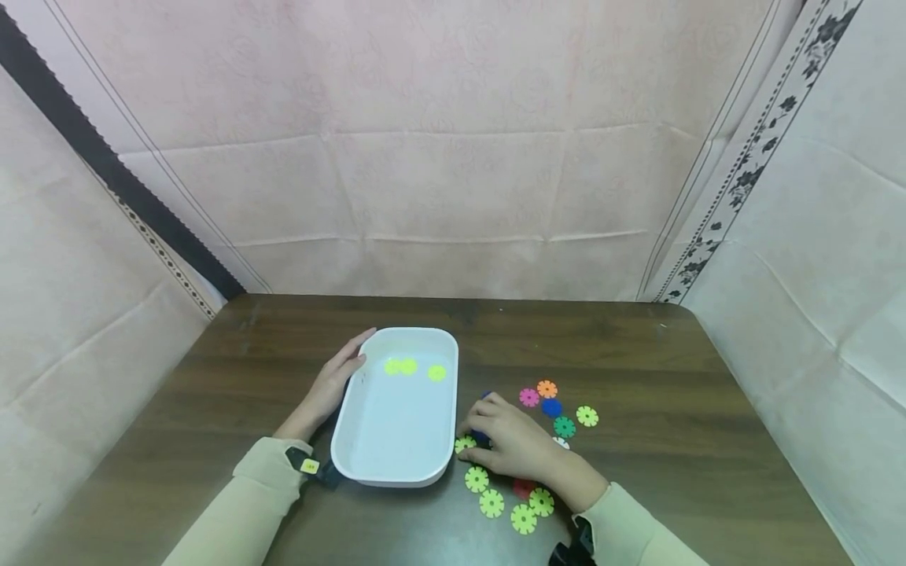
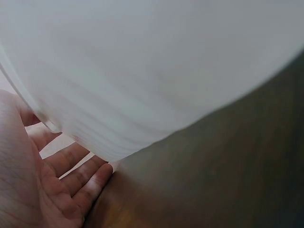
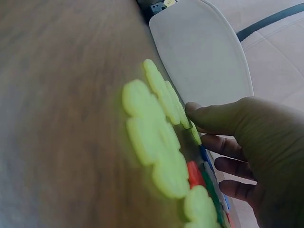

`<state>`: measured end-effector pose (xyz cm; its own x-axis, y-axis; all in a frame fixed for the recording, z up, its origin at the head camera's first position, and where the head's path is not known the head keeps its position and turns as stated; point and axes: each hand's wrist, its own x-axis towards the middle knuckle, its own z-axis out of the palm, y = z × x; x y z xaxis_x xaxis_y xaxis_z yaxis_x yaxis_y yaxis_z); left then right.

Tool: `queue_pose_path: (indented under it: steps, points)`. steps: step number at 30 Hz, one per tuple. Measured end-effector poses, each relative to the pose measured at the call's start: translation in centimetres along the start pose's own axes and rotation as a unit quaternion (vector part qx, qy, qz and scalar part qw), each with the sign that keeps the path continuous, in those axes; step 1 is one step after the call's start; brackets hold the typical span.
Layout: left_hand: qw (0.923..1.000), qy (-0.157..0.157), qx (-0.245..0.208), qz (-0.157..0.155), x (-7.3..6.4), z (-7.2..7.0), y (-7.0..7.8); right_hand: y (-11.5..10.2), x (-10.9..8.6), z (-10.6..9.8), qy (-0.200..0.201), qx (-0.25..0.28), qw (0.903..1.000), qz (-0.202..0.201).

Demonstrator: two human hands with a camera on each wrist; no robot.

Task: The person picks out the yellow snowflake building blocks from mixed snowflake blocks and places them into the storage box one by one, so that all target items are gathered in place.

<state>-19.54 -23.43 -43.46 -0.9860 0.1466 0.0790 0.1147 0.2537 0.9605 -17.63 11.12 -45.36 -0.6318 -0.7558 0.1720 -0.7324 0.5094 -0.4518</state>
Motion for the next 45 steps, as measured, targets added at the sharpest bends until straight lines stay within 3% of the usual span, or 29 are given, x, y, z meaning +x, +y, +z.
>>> queue_pose_path:
  steps: [3, 8, 13, 25, 37, 45]
  points:
    - [1.0000, -0.001, 0.003, -0.004, 0.1, 0.0, -0.4, 0.1, 0.0, 0.1, -0.005, 0.000, 1.0000, 0.003]
    - [0.9999, -0.001, 0.006, -0.012, 0.8, -0.1, -2.6, 0.0, 0.0, 0.2, -0.010, 0.001, 0.9999, 0.014]
    - [1.0000, 0.006, 0.004, -0.006, 1.0, -0.2, -3.6, 0.0, 0.0, 0.0, -0.012, 0.004, 0.9997, 0.022]
    - [0.9998, 0.018, 0.005, 0.003, 0.8, 0.0, -3.4, -0.1, 0.0, 0.0, -0.016, 0.042, 0.9983, 0.036]
    - [0.9997, 0.021, 0.013, 0.005, 1.0, -0.1, -3.3, 0.1, 0.0, -0.2, 0.001, 0.053, 0.9986, 0.001]
    - [0.9997, 0.019, 0.007, 0.009, 1.2, 0.0, -3.3, 0.1, -0.1, -0.3, -0.004, 0.057, 0.9984, -0.001]
